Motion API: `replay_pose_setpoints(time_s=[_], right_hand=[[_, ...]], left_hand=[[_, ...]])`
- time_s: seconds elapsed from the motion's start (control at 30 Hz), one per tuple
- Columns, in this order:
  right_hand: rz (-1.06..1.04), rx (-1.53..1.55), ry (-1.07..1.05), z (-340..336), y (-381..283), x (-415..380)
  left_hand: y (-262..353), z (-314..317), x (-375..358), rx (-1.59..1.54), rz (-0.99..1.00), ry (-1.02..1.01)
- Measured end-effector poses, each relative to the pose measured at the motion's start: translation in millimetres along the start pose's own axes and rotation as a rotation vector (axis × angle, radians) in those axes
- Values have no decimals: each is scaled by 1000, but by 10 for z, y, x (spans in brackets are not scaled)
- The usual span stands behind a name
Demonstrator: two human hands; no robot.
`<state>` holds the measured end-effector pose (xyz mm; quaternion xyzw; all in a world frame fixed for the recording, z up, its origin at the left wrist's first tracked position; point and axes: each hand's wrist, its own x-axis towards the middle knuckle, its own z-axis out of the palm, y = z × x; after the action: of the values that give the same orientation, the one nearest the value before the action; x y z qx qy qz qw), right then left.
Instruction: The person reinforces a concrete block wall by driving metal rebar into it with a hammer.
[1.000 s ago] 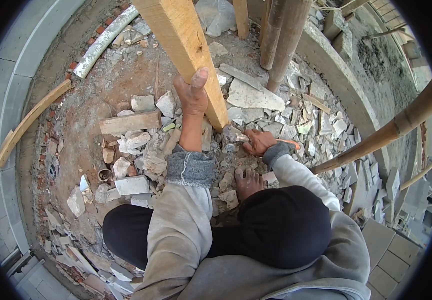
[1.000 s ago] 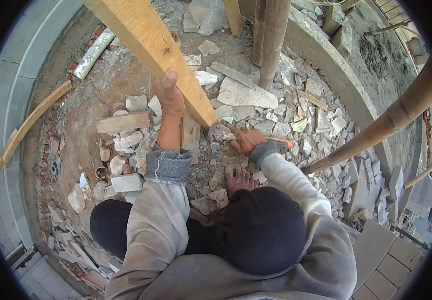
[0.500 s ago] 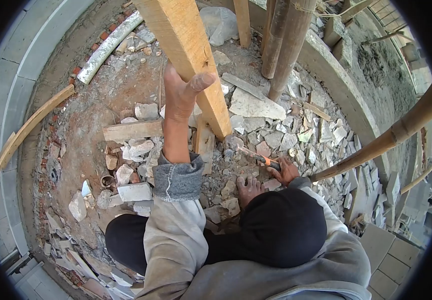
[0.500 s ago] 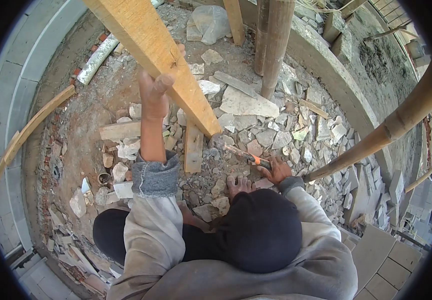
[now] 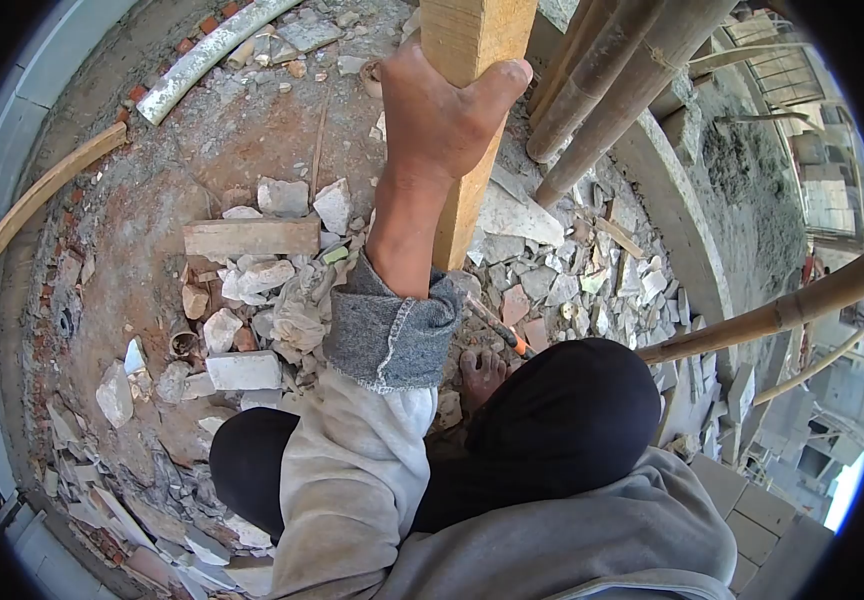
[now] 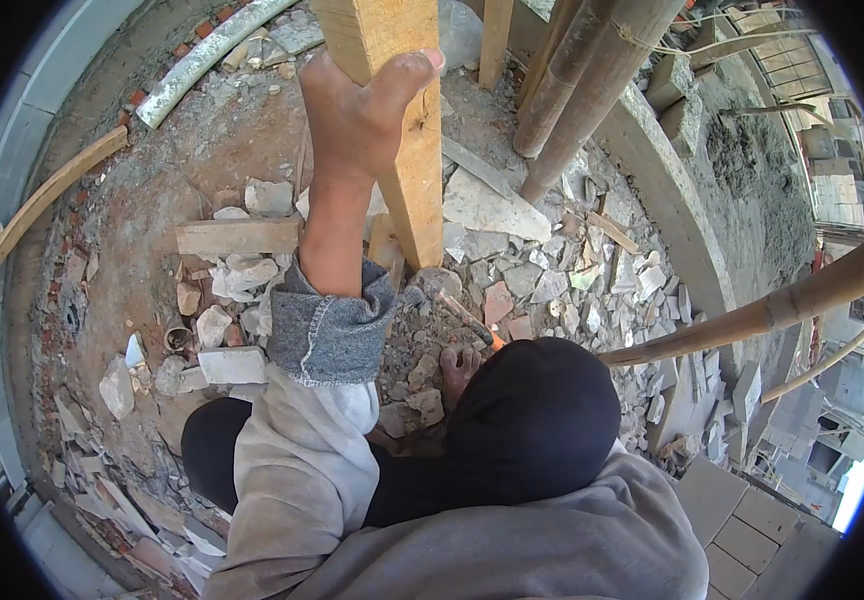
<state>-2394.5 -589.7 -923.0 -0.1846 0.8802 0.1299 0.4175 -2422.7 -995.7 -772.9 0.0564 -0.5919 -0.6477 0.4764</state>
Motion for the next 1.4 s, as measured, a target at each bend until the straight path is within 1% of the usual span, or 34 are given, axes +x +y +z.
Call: replay_pose_setpoints(time_s=[0.13, 0.23, 0.27, 0.33, 0.37, 0.43, 0.5, 0.53, 0.57, 0.6, 0.63, 0.67, 0.7, 0.77, 0.8, 0.83, 0.9, 0.93, 1.03, 1.13, 1.23, 1.33, 1.4], right_hand=[[-100, -55, 91, 82, -136, 97], [-153, -85, 164, 158, -332, 133], [-173, -92, 198, 197, -421, 154], [-207, -103, 274, 309, -627, 178], [-231, -106, 324, 364, -754, 207], [-283, -114, 444, 492, -1051, 282], [-332, -121, 599, 599, -1335, 384], [-354, -126, 686, 628, -1474, 462], [-344, -117, 676, 628, -1605, 513], [-311, -105, 613, 577, -1738, 578], [-234, -62, 399, 503, -1799, 630], [-210, 17, 448, 516, -1814, 619], [-199, 64, 494, 551, -1845, 598], [-196, 78, 477, 598, -1820, 536], [-197, 78, 452, 601, -1778, 485], [-204, 72, 427, 589, -1722, 420], [-206, 61, 374, 558, -1544, 273], [-205, 57, 339, 550, -1432, 169], [-194, 24, 225, 461, -1020, -167], [-171, -12, 83, 321, -555, -594], [-151, -19, -67, 137, -120, -1025], [-131, -1, -191, -65, 187, -1397], [-136, 25, -246, -196, 307, -1542]], left_hand=[[-100, 18, 0, -104, -19, -38], [-77, 28, 16, 22, -35, -4], [-92, 22, 28, 6, -50, -21], [-131, 57, 6, -1, -51, 11], [-122, 58, 2, -3, -52, 26], [-69, 28, 28, -15, -65, -12], [-90, -19, 25, 13, -63, -79], [-80, -19, 15, -19, -96, -76], [-27, -23, 22, 10, -91, -83], [48, -25, 39, 34, -79, -85], [101, -12, 50, 56, -69, -85], [121, 8, 54, 35, -53, -62], [121, 20, 65, 5, -79, -61], [95, 31, 29, -51, -151, -58], [69, 41, 25, -82, -118, -54], [64, 27, 6, -78, -167, -75], [89, 16, 25, -69, -248, -116], [85, 25, 11, -88, -198, -108], [248, -1, 23, -120, -255, -118], [160, 5, 24, -127, -203, -116], [160, 34, 36, -105, -140, -57], [126, 22, 34, -53, -123, -72], [-24, 68, 9, -6, -37, 6]])
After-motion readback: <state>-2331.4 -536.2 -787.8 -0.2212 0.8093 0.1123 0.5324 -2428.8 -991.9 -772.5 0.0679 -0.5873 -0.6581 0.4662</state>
